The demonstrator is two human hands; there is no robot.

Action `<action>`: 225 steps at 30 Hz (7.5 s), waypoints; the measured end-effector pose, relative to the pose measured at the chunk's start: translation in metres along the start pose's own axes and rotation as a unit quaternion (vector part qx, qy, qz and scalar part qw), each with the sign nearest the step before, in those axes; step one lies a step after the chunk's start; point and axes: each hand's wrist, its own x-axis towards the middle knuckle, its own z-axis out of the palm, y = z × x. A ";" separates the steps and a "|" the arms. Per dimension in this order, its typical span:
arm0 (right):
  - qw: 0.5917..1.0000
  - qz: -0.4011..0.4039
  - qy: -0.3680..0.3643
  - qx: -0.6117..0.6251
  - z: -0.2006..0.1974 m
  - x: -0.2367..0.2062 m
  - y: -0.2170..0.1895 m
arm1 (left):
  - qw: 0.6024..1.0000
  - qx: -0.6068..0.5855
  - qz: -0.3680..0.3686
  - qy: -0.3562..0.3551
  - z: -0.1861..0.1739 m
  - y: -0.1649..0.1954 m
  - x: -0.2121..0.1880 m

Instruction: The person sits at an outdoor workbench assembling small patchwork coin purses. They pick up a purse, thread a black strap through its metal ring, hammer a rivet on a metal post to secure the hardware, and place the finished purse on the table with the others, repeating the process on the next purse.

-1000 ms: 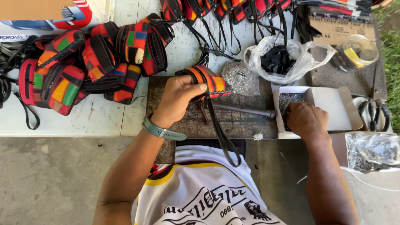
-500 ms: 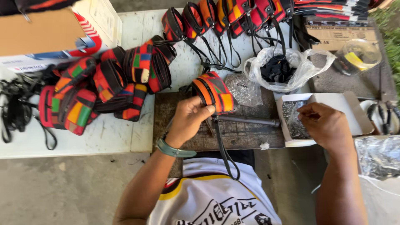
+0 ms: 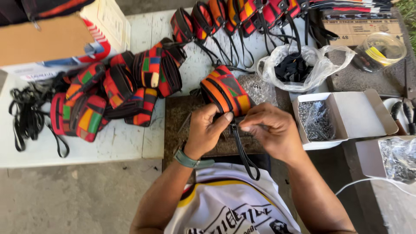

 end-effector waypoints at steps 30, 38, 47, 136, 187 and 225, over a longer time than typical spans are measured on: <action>0.972 -0.107 0.129 -0.166 0.021 -0.002 -0.001 | 0.989 0.115 0.093 -0.025 -0.001 0.038 -0.005; 0.980 -0.094 0.116 -0.131 0.018 -0.001 -0.003 | 0.987 0.117 0.107 -0.028 -0.001 0.035 -0.009; 0.994 -0.037 0.010 -0.105 0.001 0.017 -0.020 | 0.983 0.128 0.114 -0.065 -0.003 0.043 -0.006; 0.953 -0.203 0.108 -0.196 0.033 0.000 0.019 | 0.987 -0.047 -0.123 0.091 0.005 -0.034 -0.025; 0.994 -0.080 0.050 -0.048 0.009 -0.013 -0.032 | 0.987 -0.109 -0.050 0.109 0.018 -0.017 -0.025; 0.999 -0.025 0.013 0.031 -0.001 -0.016 -0.023 | 0.971 0.145 0.183 -0.045 0.000 0.055 -0.038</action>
